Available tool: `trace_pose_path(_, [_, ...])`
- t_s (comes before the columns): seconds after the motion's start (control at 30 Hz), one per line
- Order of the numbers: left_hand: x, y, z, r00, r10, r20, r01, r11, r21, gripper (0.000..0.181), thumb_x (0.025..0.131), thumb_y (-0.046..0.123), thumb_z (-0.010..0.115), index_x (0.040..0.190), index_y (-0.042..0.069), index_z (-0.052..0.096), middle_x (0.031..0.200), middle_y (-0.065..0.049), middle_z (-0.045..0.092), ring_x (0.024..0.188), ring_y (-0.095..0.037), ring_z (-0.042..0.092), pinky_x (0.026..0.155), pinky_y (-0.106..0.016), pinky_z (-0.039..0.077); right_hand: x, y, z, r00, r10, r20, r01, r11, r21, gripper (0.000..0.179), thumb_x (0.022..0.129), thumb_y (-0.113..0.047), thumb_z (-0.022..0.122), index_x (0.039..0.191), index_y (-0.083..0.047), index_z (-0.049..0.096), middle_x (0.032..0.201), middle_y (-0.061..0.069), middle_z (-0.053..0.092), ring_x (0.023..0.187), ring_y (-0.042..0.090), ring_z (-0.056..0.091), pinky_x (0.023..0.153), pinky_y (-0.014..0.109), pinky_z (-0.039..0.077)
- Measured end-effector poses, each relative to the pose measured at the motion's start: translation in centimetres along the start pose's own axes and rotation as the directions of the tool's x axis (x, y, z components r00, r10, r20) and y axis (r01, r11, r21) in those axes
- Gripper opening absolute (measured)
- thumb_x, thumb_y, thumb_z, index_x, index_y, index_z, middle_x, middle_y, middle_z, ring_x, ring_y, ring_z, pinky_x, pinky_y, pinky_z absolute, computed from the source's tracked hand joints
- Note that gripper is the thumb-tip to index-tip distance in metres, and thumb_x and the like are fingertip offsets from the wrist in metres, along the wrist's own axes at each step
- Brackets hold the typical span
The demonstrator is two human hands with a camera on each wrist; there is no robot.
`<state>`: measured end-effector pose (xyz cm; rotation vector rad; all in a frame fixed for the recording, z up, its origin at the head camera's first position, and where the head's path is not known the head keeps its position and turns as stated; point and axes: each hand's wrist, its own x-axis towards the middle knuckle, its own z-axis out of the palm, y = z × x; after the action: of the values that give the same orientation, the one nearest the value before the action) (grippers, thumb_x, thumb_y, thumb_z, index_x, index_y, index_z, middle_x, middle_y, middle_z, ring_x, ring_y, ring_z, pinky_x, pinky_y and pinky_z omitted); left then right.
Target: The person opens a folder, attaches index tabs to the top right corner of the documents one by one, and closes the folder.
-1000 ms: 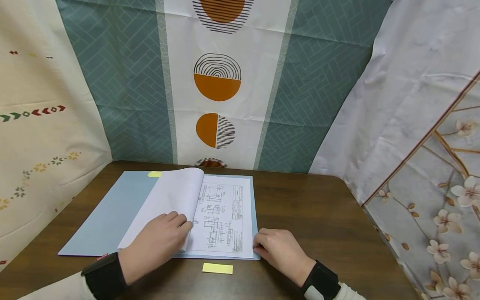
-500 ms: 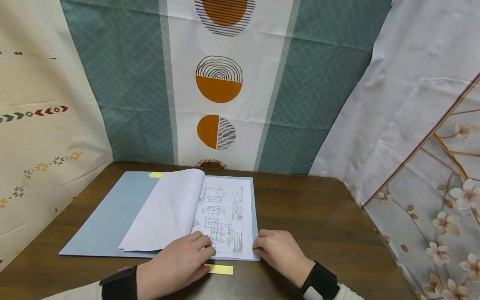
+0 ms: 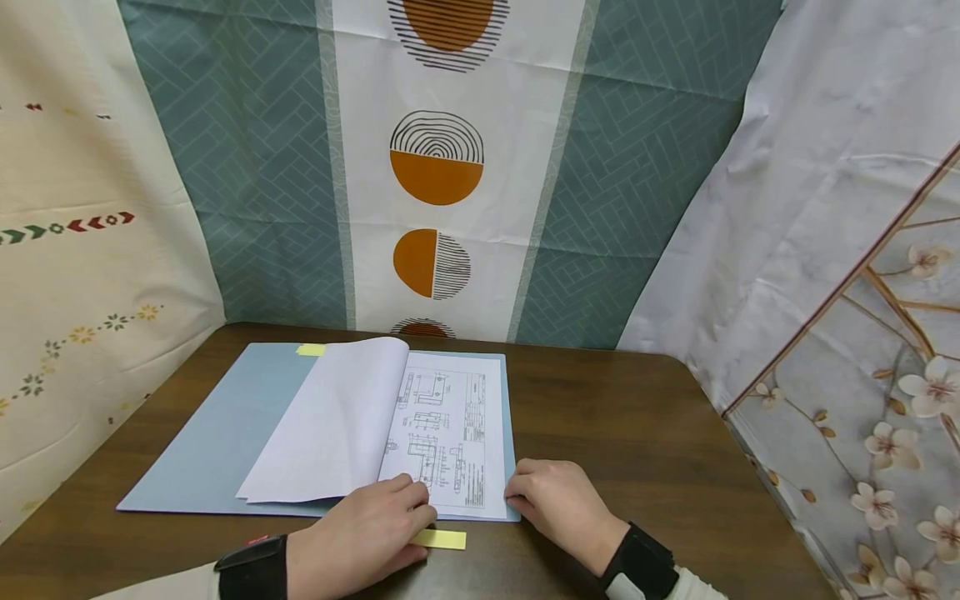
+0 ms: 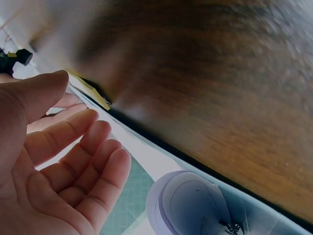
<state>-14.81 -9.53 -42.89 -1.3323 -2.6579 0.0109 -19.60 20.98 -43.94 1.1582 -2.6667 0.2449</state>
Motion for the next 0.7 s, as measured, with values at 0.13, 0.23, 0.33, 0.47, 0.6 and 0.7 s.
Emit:
trace_pose_path(0.13, [0.18,-0.01,0.13,1.0,-0.015,0.021,0.015,1.0,-0.008,0.026,0.099,0.045,0.084,0.109,0.021,0.081,0.093,0.011,0.063,0.082,-0.006,0.047,0.074,-0.018,0.044,-0.05,0.02,0.04,1.0,0.004,0.003,-0.004,1.0,-0.001,0.019,0.084,-0.011,0.098,0.098,-0.02,0.087,0.093,-0.011,0.073,0.076,0.001,0.061,0.073,0.027,0.06])
trace_pose_path(0.23, [0.36,-0.04,0.25,0.999,-0.028,0.031,0.028,0.999,-0.016,0.025,0.099,0.045,0.085,0.108,0.022,0.08,0.092,0.011,0.062,0.081,-0.006,0.047,0.073,-0.019,0.044,-0.05,0.04,0.04,1.0,0.003,0.002,-0.003,1.0,0.003,0.02,0.084,-0.011,0.098,0.098,-0.019,0.087,0.093,-0.011,0.073,0.075,0.001,0.06,0.073,0.027,0.06])
trace_pose_path(0.33, [0.53,-0.04,0.38,0.998,-0.044,0.034,0.045,0.999,-0.017,0.023,0.099,0.044,0.085,0.107,0.023,0.079,0.091,0.011,0.061,0.08,-0.006,0.046,0.071,-0.02,0.044,-0.03,0.05,0.03,1.0,0.004,0.002,-0.004,1.0,0.007,0.02,0.084,-0.011,0.098,0.098,-0.019,0.087,0.093,-0.01,0.074,0.075,0.002,0.061,0.073,0.027,0.06])
trace_pose_path(0.47, [0.67,0.01,0.49,0.998,-0.06,0.029,0.061,0.998,-0.003,0.024,0.099,0.044,0.085,0.105,0.022,0.079,0.091,0.011,0.061,0.08,-0.007,0.047,0.07,-0.021,0.044,-0.1,0.05,0.05,1.0,0.014,0.01,-0.014,1.0,0.007,0.019,0.084,-0.011,0.097,0.098,-0.019,0.087,0.094,-0.01,0.074,0.076,0.002,0.061,0.074,0.028,0.061])
trace_pose_path(0.6, [0.81,0.05,0.55,0.998,-0.065,0.023,0.065,0.998,0.007,0.022,0.099,0.041,0.085,0.105,0.021,0.079,0.091,0.01,0.063,0.079,-0.007,0.047,0.07,-0.021,0.044,-0.13,0.05,0.05,1.0,0.017,0.014,-0.017,1.0,0.005,0.019,0.084,-0.011,0.097,0.098,-0.019,0.087,0.094,-0.01,0.074,0.076,0.002,0.061,0.074,0.027,0.061])
trace_pose_path(0.7, [0.94,0.08,0.52,0.998,-0.067,0.022,0.067,0.998,-0.002,0.018,0.099,0.038,0.086,0.103,0.022,0.079,0.09,0.01,0.063,0.079,-0.007,0.047,0.07,-0.02,0.043,-0.07,0.03,0.01,1.0,0.017,0.017,-0.017,1.0,0.006,0.019,0.084,-0.011,0.097,0.098,-0.019,0.087,0.094,-0.009,0.074,0.076,0.002,0.061,0.075,0.028,0.061])
